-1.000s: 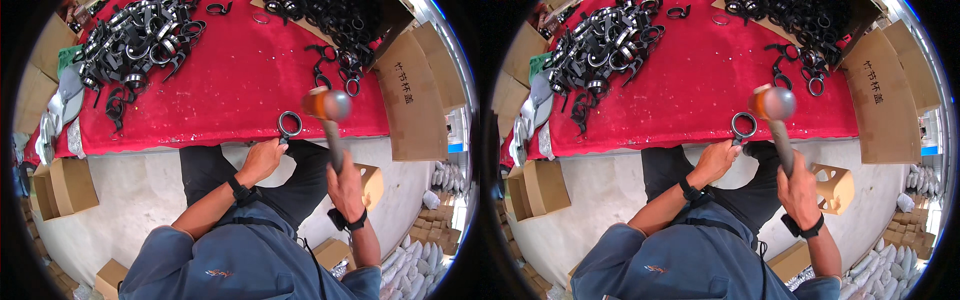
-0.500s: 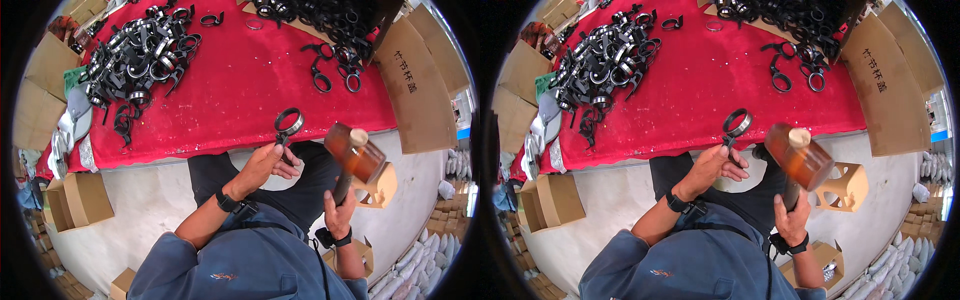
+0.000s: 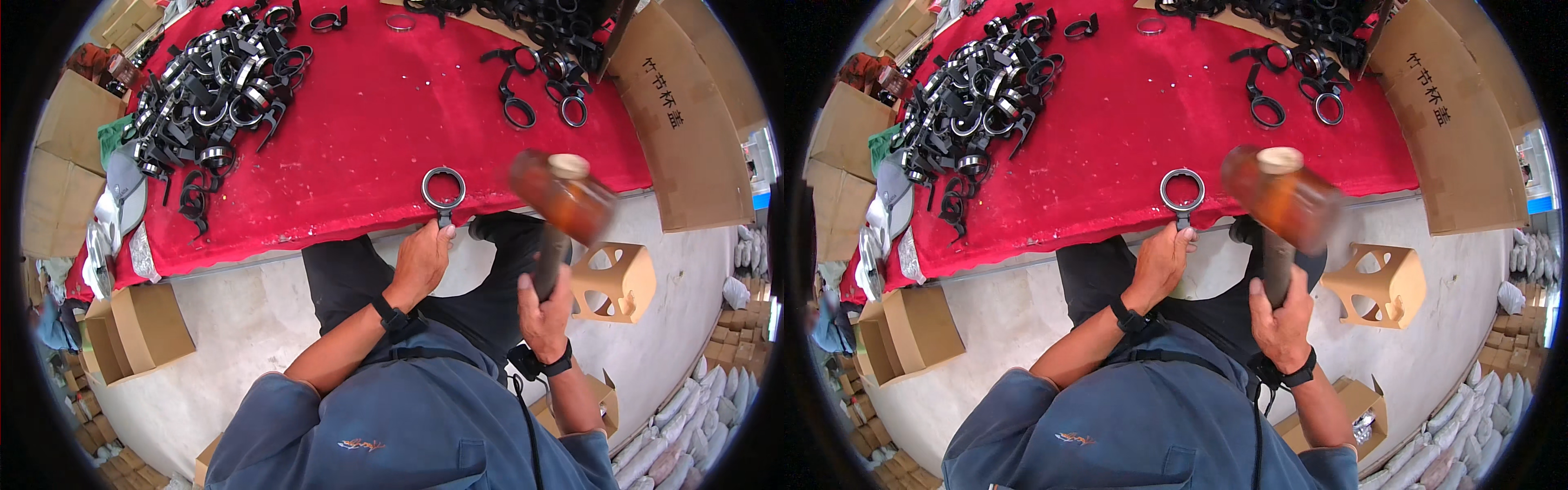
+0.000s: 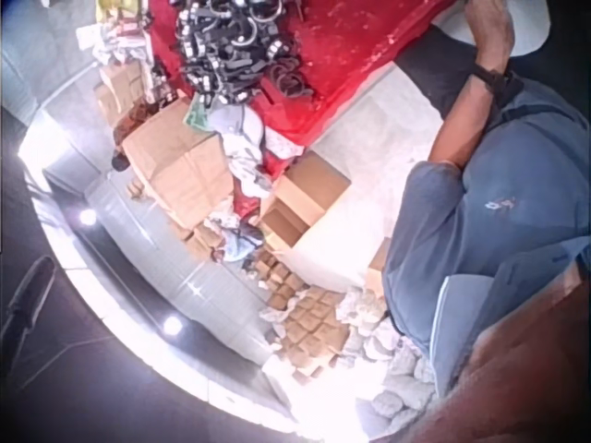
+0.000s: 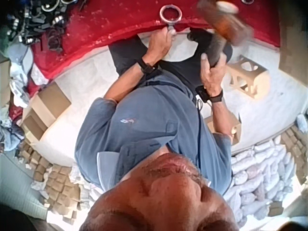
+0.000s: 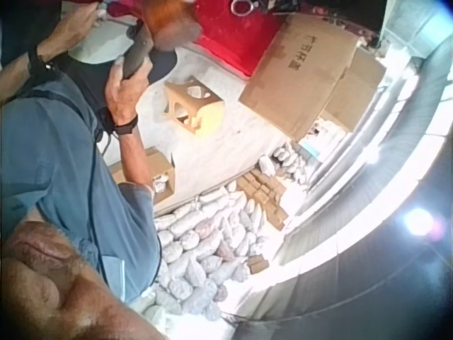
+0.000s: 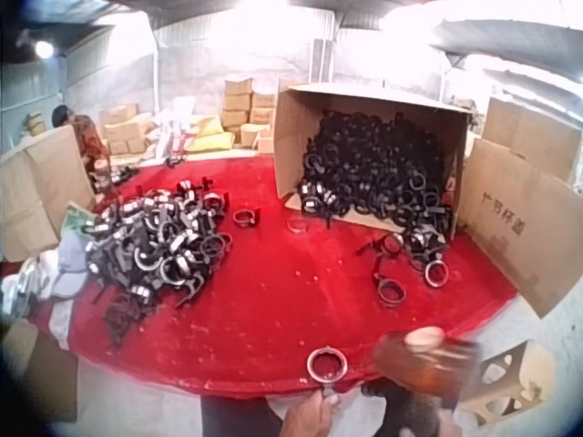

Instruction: Manually assemble black plastic components using a wooden hammer to tap them into place.

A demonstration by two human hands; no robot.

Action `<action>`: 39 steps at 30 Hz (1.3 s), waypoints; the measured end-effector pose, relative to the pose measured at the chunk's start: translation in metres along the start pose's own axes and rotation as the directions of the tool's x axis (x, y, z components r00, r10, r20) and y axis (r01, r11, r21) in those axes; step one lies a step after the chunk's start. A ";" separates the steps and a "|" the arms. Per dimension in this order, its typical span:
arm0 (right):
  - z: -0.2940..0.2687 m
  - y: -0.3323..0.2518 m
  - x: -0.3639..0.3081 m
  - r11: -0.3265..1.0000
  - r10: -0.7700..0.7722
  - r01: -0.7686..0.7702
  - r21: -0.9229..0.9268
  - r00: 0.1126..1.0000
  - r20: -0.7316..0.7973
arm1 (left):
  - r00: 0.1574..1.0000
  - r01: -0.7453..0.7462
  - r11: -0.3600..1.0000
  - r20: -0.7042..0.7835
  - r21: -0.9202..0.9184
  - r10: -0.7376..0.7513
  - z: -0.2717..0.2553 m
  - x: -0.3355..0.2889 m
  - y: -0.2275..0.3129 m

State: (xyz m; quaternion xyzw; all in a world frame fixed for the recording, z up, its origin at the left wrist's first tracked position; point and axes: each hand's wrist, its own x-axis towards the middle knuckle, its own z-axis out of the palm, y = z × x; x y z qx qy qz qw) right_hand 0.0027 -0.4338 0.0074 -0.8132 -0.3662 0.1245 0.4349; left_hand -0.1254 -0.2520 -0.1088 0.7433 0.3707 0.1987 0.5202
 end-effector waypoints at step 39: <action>0.016 0.103 0.050 0.893 0.290 -0.307 0.329 0.952 0.100 | 0.918 0.213 0.294 0.294 -0.932 0.265 -0.138 -0.007 0.061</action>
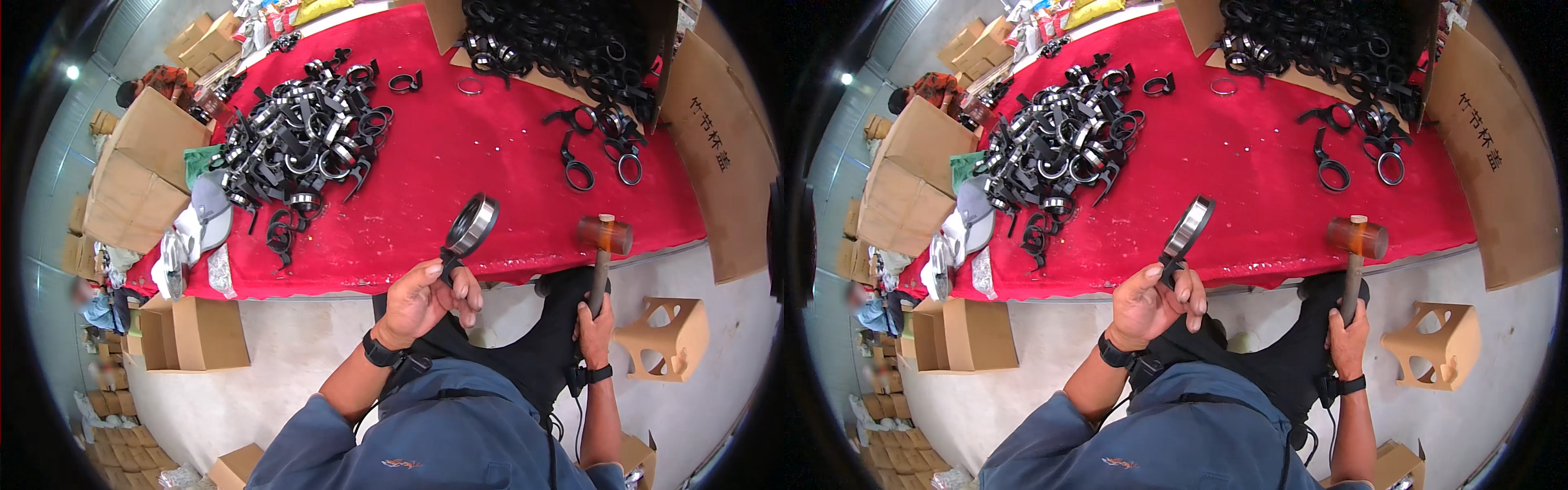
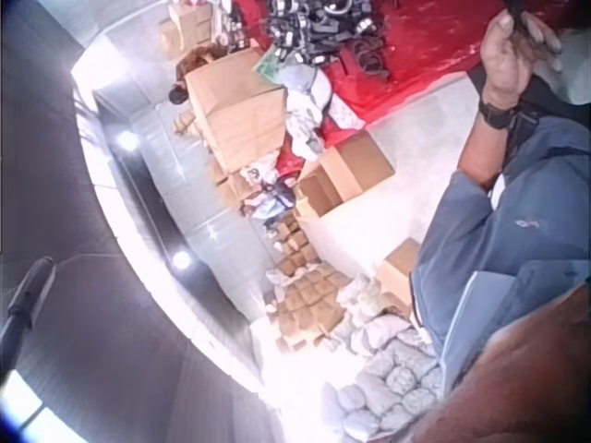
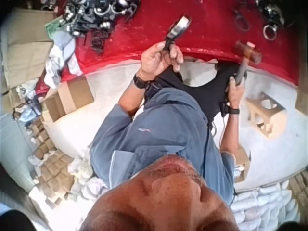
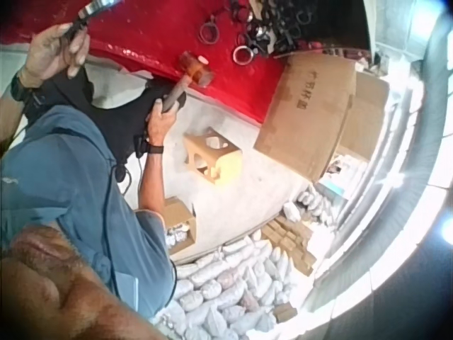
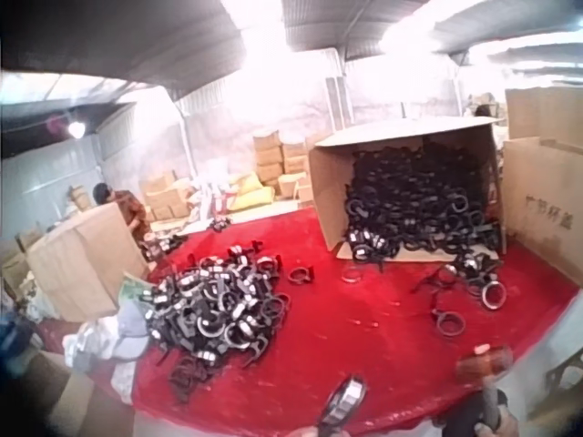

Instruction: Manually assemble black plastic components using a wooden hammer to tap them into place.

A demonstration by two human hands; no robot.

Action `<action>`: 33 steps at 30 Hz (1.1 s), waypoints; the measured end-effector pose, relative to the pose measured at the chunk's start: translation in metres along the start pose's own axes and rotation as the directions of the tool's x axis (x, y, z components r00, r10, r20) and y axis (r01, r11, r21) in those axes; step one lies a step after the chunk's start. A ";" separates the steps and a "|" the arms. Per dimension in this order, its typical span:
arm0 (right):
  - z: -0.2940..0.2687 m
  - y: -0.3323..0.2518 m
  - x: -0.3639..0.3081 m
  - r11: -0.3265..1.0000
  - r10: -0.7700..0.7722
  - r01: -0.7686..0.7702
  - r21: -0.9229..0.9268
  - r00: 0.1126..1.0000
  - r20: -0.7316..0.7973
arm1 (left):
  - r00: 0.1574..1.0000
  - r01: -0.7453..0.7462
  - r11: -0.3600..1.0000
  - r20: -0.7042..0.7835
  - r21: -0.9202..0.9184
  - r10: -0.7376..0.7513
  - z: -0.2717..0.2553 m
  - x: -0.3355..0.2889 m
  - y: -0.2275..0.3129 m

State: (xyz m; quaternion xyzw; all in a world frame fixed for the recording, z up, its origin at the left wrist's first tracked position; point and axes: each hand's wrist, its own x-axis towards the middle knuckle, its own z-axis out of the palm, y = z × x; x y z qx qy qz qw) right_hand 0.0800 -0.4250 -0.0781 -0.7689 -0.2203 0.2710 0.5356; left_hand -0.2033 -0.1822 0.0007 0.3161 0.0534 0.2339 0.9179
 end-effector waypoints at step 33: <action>0.020 -0.116 -0.060 0.654 -0.187 -0.303 0.693 0.823 0.536 | 0.874 -0.432 -0.359 0.482 0.827 0.058 0.055 0.022 -0.017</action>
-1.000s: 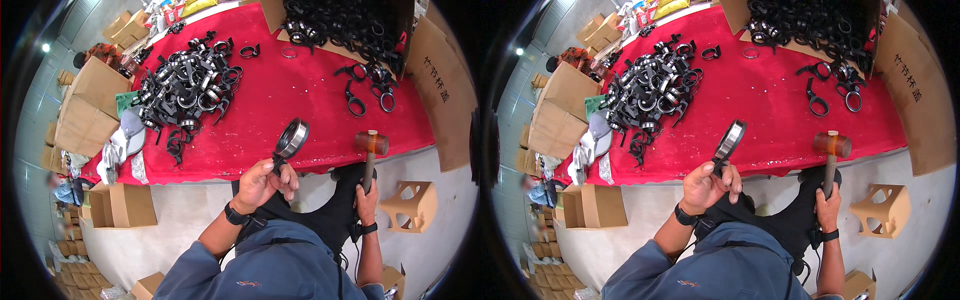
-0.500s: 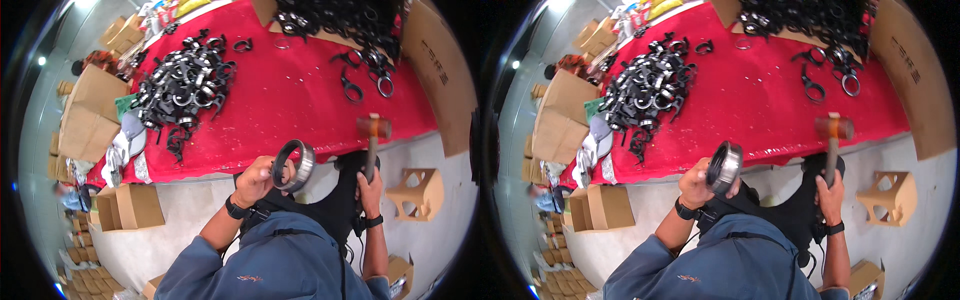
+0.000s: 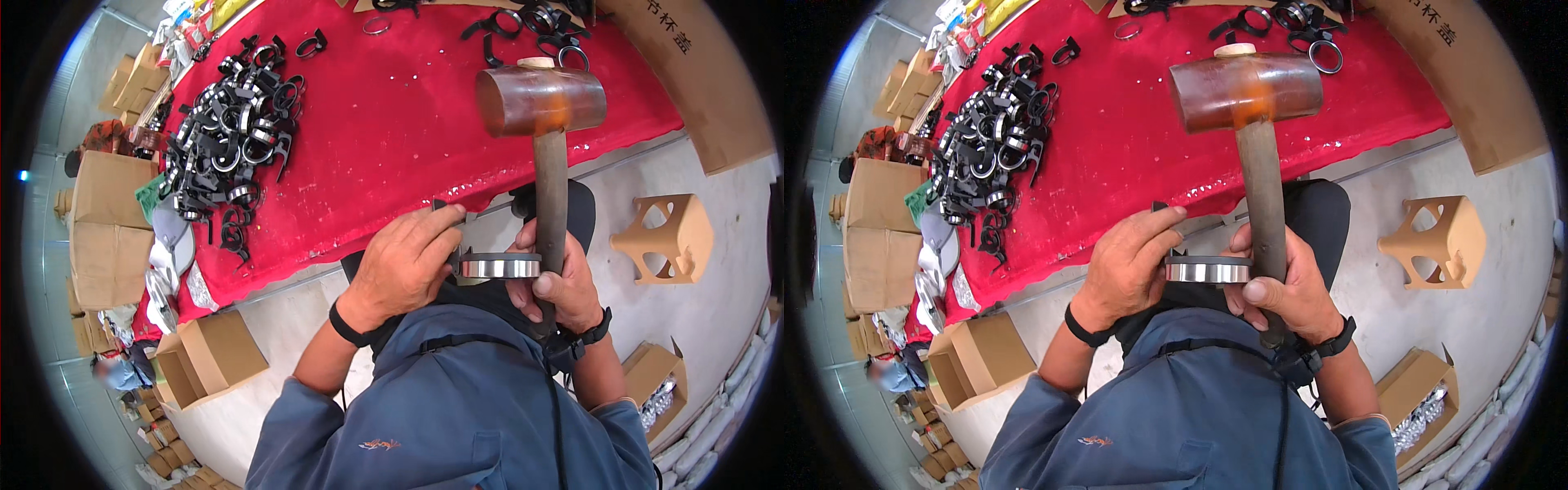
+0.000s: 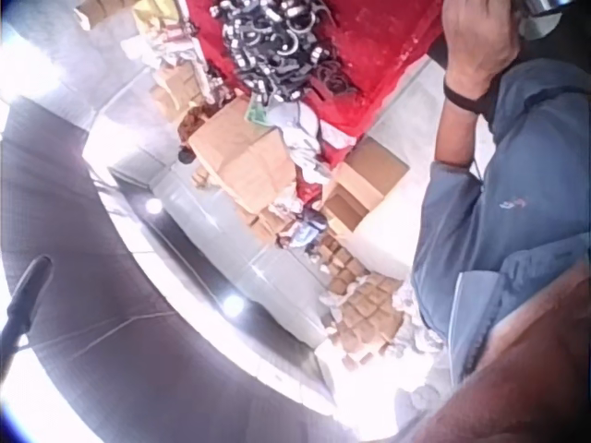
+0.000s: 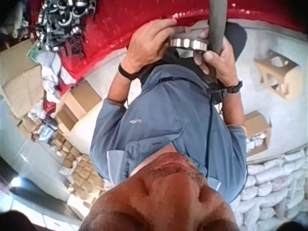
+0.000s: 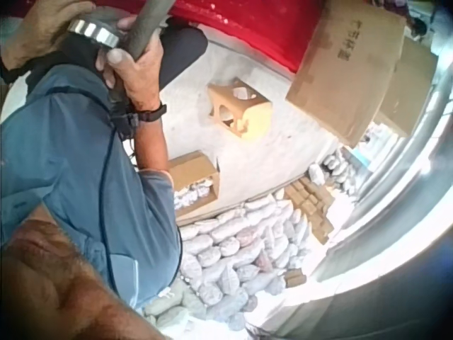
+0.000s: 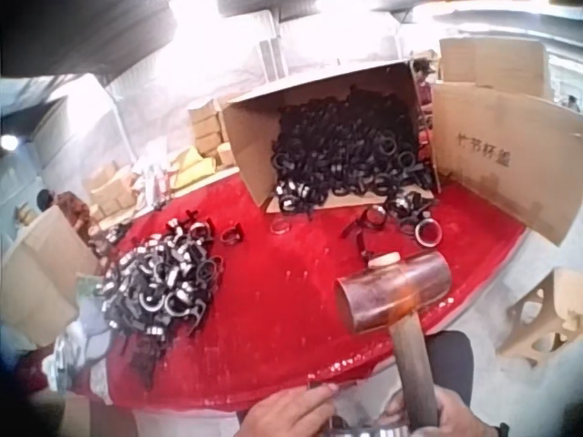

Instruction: Manually assemble black plastic components using a wooden hammer to tap them into place.

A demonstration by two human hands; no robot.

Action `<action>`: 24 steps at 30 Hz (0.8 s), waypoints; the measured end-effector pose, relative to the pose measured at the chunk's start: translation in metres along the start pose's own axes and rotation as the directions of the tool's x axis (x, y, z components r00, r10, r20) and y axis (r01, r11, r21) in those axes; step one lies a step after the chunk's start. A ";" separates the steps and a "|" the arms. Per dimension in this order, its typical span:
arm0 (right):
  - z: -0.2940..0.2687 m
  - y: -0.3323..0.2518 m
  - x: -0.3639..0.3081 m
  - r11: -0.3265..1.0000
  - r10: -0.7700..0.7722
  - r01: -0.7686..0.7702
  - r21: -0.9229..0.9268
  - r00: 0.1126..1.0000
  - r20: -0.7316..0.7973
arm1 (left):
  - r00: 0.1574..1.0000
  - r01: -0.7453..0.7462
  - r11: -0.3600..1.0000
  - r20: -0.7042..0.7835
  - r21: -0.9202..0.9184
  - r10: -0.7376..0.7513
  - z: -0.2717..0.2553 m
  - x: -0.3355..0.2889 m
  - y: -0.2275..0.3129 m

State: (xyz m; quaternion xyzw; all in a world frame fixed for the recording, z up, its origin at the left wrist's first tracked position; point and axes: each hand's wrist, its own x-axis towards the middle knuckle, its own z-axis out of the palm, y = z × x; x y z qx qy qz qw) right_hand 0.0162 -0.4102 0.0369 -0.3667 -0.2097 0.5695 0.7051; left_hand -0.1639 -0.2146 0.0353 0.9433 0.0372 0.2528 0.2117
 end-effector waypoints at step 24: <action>0.042 -0.017 0.005 0.988 0.067 -0.084 -0.128 0.989 -0.133 | 0.903 0.426 0.403 0.351 -0.810 -0.249 0.056 -0.035 0.030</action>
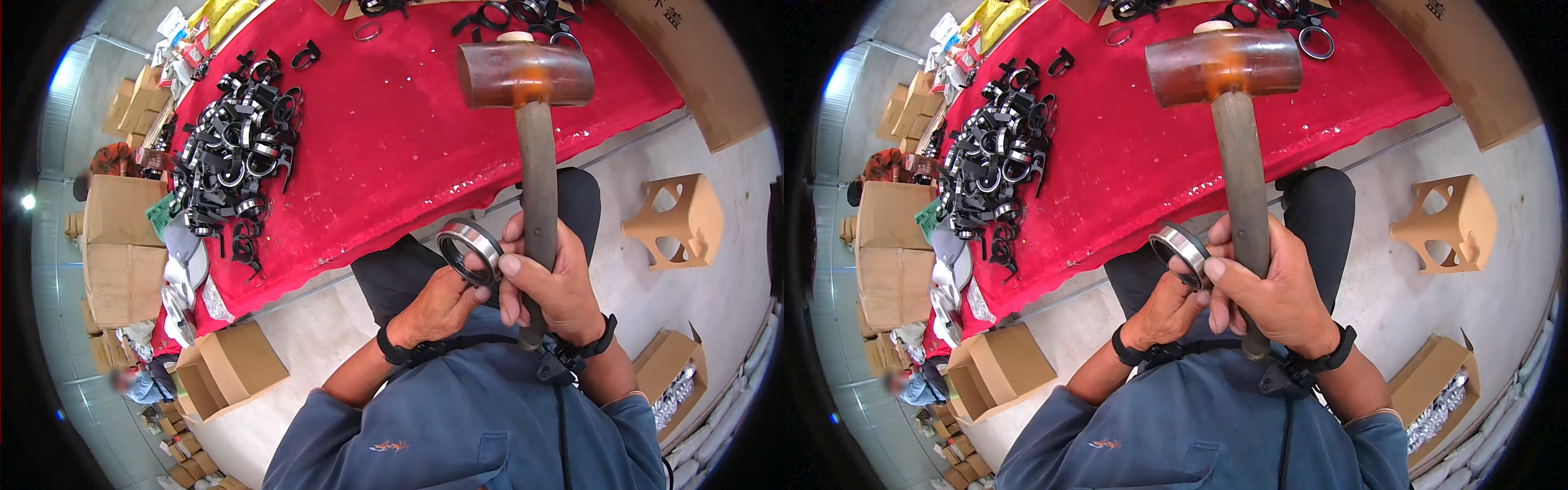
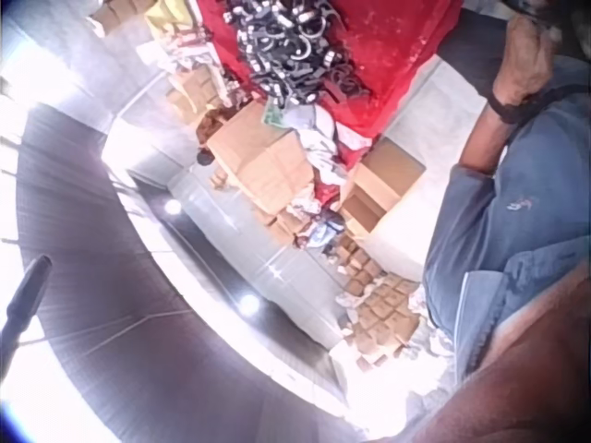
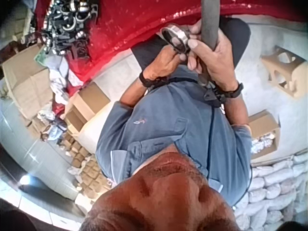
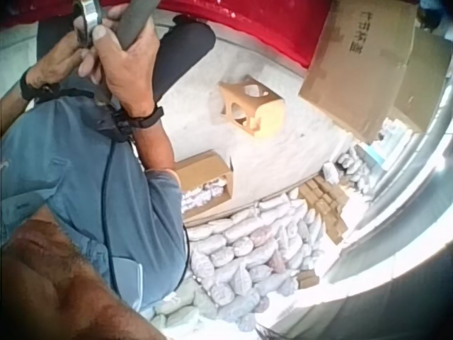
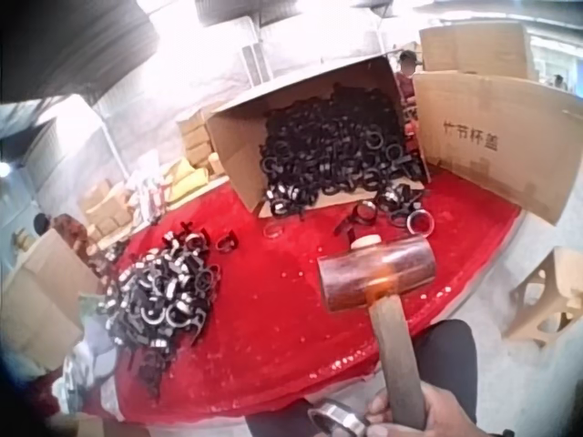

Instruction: Manually assemble black plastic components using a wooden hammer to tap them into place.

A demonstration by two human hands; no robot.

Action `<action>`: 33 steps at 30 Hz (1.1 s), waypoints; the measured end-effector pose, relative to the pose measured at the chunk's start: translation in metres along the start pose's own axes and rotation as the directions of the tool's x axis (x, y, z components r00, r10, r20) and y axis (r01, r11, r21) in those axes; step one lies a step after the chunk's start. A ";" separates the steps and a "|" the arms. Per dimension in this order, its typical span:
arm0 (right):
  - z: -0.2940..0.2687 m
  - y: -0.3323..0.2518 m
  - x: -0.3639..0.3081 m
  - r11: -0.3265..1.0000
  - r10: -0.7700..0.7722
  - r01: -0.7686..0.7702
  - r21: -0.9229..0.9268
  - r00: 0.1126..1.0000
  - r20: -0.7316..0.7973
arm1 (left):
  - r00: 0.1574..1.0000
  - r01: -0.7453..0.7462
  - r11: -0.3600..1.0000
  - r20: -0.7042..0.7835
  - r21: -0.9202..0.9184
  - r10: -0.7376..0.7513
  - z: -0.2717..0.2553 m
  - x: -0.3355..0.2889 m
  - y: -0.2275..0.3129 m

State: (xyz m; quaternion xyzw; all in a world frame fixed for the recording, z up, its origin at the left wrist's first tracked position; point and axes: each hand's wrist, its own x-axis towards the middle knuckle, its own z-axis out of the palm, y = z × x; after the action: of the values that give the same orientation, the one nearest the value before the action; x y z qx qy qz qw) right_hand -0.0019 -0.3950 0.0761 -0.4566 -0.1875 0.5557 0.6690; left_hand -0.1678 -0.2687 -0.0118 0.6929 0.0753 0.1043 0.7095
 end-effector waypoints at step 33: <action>-0.170 0.091 0.005 0.933 -0.257 0.023 -0.360 0.743 -0.618 | 0.780 0.476 0.091 -0.468 0.875 0.415 -0.340 0.158 0.101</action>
State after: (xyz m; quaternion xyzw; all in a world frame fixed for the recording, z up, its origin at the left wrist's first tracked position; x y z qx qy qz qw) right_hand 0.0761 -0.4623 -0.0870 -0.7116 -0.0654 0.2679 0.6462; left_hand -0.1053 0.1023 0.0858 0.8995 0.3704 0.2309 -0.0208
